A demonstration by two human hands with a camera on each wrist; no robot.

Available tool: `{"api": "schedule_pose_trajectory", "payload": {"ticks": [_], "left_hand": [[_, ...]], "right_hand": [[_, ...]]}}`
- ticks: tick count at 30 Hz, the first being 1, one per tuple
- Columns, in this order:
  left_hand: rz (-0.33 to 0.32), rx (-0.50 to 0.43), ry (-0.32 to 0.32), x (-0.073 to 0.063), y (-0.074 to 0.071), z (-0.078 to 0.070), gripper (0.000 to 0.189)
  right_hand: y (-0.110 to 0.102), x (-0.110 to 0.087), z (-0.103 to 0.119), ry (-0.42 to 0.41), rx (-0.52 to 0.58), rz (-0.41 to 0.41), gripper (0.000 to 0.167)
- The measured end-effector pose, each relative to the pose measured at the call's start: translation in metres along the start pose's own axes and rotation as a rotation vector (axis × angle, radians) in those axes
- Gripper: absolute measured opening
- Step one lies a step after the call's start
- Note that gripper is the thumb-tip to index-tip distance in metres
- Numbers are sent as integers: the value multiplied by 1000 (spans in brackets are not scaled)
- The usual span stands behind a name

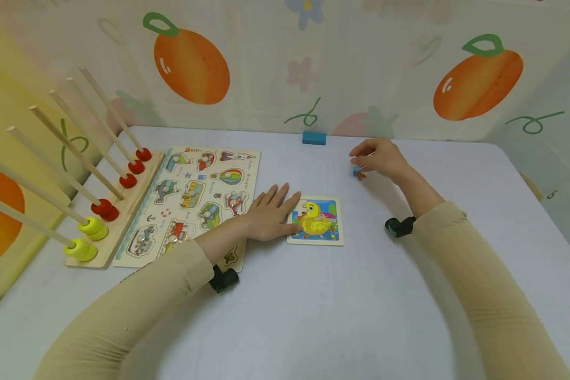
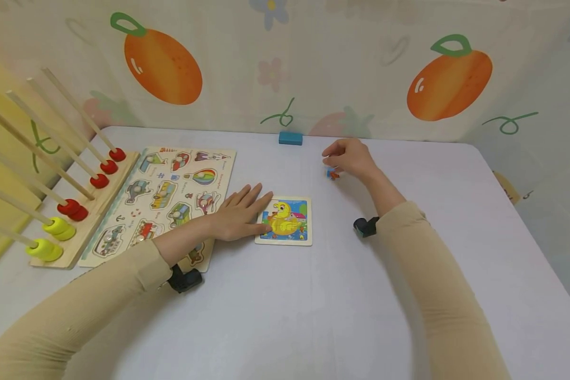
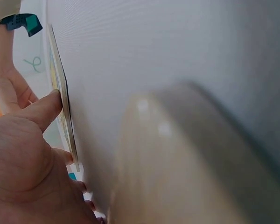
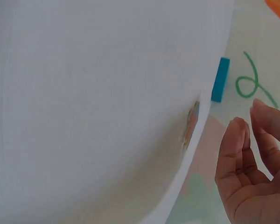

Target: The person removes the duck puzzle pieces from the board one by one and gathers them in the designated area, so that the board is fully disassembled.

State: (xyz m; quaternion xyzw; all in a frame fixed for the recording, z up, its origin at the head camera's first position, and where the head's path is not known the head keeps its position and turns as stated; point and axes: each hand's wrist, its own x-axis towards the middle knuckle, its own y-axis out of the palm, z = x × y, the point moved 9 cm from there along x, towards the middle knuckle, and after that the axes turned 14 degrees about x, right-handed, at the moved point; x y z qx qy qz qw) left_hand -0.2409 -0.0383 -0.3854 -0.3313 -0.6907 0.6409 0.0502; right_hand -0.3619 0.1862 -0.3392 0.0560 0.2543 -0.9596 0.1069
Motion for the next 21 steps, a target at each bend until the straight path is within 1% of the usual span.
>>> {"api": "schedule_pose_trajectory", "payload": {"ticks": [4, 9, 14, 18, 21], "left_hand": [[1, -7, -2, 0, 0, 0, 81], [4, -14, -7, 2, 2, 1, 80], [11, 5, -24, 7, 6, 5, 81], [16, 11, -31, 10, 9, 7, 82], [18, 14, -33, 10, 10, 7, 82]], "right_hand": [[13, -4, 4, -10, -24, 37, 28], [37, -13, 10, -44, -47, 139, 31], [60, -25, 17, -69, -59, 244, 30], [73, -29, 21, -93, -90, 296, 29], [81, -32, 23, -111, -94, 329, 28]]}}
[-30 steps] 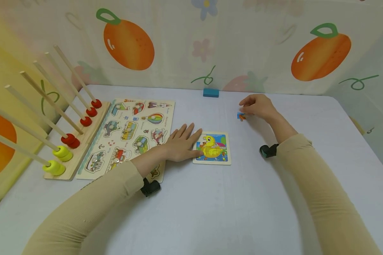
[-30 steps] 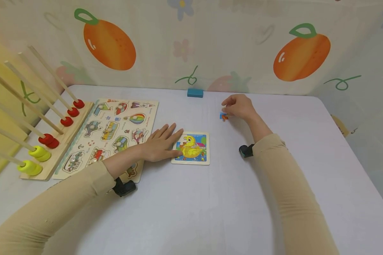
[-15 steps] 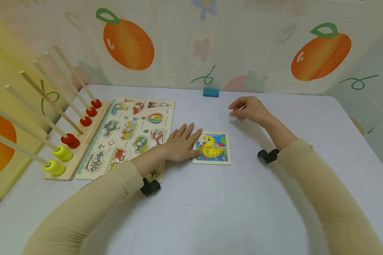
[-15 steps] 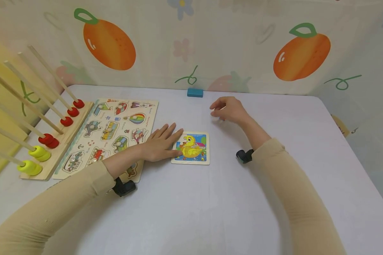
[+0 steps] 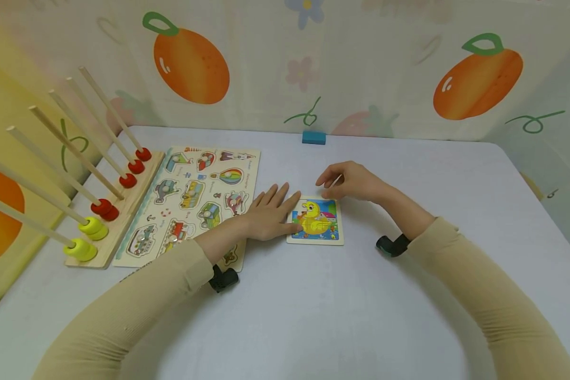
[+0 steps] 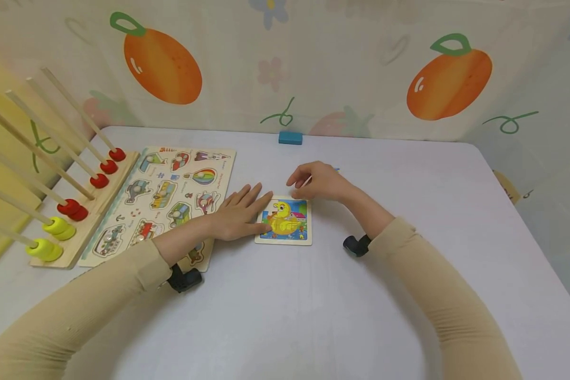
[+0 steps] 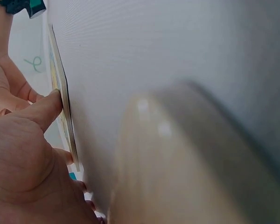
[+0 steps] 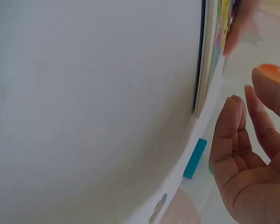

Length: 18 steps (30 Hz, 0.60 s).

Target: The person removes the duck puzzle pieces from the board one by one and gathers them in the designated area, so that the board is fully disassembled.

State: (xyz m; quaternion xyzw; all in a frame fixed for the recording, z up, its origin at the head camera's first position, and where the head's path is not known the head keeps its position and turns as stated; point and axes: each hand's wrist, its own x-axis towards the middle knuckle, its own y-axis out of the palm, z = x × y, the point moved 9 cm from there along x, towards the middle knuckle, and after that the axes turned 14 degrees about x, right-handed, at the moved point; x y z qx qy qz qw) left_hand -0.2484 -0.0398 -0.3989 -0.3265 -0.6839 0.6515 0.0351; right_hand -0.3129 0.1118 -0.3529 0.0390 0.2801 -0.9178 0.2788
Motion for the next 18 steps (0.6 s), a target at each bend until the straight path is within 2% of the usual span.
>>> {"api": "schedule_pose_trajectory", "payload": {"ticks": [4, 9, 18], "left_hand": [[1, 8, 8, -4, -3, -2, 81], [-3, 14, 19, -7, -7, -5, 81], [-5, 10, 24, -9, -7, -5, 81]], "right_hand": [[11, -1, 4, -21, -8, 54, 28], [25, -1, 8, -51, -71, 115, 25], [35, -2, 12, -70, -121, 133, 24]]}}
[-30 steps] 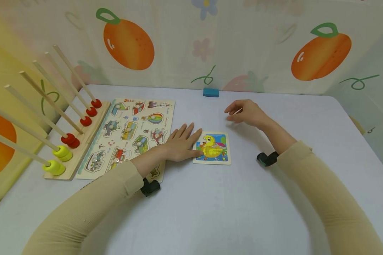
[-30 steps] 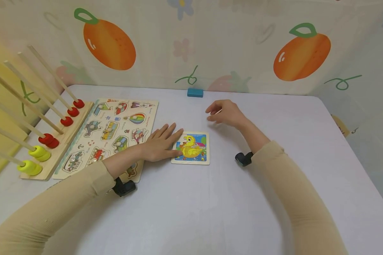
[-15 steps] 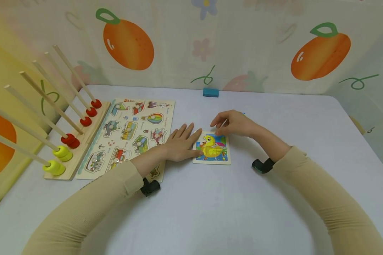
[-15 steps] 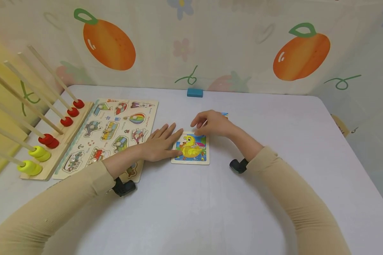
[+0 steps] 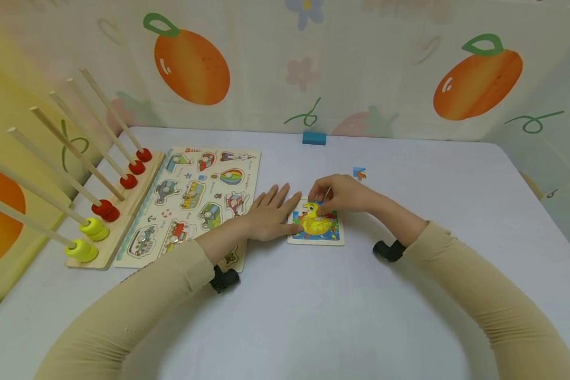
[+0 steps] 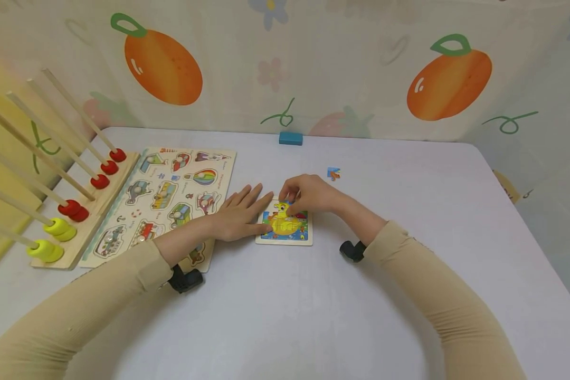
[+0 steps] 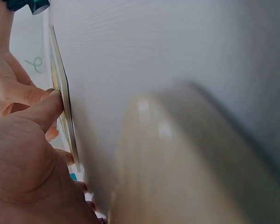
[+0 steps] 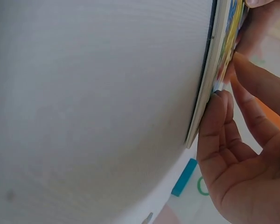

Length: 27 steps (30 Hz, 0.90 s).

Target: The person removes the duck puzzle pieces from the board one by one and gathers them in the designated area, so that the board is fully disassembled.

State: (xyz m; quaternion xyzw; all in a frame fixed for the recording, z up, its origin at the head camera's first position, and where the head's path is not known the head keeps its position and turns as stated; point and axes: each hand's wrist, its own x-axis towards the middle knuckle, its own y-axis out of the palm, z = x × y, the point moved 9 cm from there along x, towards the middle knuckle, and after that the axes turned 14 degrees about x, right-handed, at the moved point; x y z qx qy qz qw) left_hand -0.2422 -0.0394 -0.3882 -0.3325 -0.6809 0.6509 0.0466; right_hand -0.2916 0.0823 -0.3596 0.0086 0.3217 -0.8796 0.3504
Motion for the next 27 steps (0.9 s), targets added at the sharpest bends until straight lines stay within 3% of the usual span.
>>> {"api": "schedule_pose_trajectory", "payload": {"ticks": [11, 27], "left_hand": [[-2, 3, -4, 1, 1, 0, 82], [1, -3, -13, 4, 3, 2, 81]], "right_hand": [[7, -2, 6, -51, -48, -6, 30], [11, 1, 4, -44, -72, 16, 32]]}}
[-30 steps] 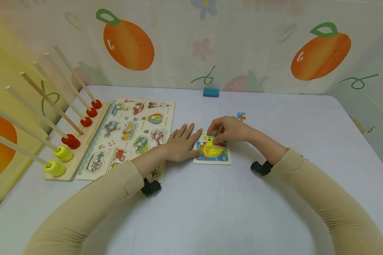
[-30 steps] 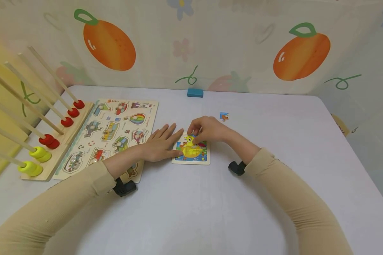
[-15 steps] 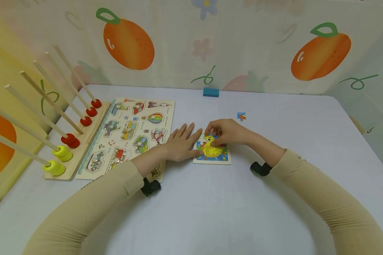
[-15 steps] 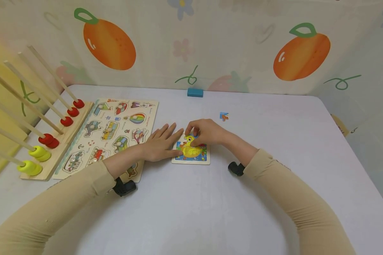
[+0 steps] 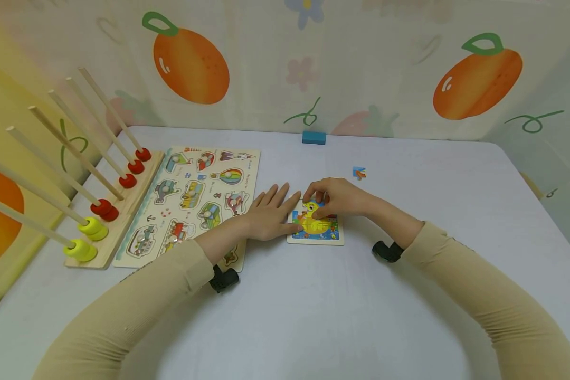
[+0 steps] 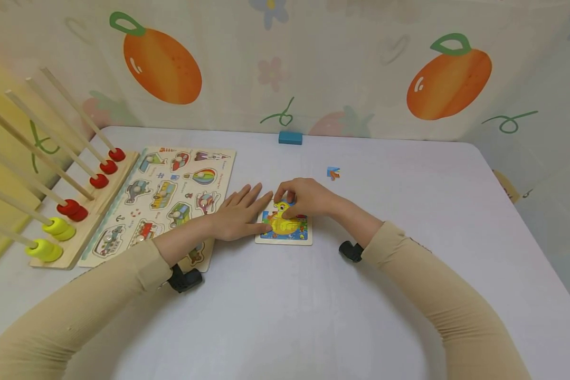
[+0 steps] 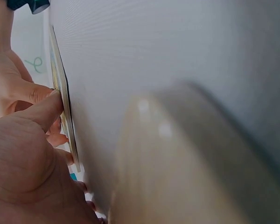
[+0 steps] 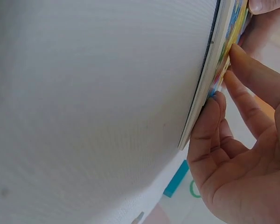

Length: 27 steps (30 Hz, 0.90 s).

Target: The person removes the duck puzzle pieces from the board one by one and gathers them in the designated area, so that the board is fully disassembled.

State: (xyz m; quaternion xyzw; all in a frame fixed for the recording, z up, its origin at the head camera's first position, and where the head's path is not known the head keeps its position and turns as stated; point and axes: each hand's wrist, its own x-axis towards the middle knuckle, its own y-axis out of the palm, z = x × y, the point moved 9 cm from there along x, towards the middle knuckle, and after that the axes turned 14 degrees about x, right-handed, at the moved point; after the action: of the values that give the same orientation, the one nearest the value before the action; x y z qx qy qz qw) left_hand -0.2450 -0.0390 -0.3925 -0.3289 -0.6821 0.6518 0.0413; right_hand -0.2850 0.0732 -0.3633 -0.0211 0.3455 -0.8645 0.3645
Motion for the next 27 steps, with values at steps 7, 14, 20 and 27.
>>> {"api": "schedule_pose_trajectory", "payload": {"ticks": [7, 14, 20, 27], "left_hand": [[-4, -3, -6, 5, 5, 3, 83], [-4, 1, -6, 8, 7, 5, 81], [-3, 9, -11, 7, 6, 5, 82], [-3, 9, -7, 6, 5, 5, 83]], "right_hand": [[1, 0, 0, 2, 6, 6, 31], [1, -1, 1, 6, 5, 3, 31], [1, -1, 2, -1, -4, 0, 30], [-1, -2, 4, 7, -31, -20, 29]]}}
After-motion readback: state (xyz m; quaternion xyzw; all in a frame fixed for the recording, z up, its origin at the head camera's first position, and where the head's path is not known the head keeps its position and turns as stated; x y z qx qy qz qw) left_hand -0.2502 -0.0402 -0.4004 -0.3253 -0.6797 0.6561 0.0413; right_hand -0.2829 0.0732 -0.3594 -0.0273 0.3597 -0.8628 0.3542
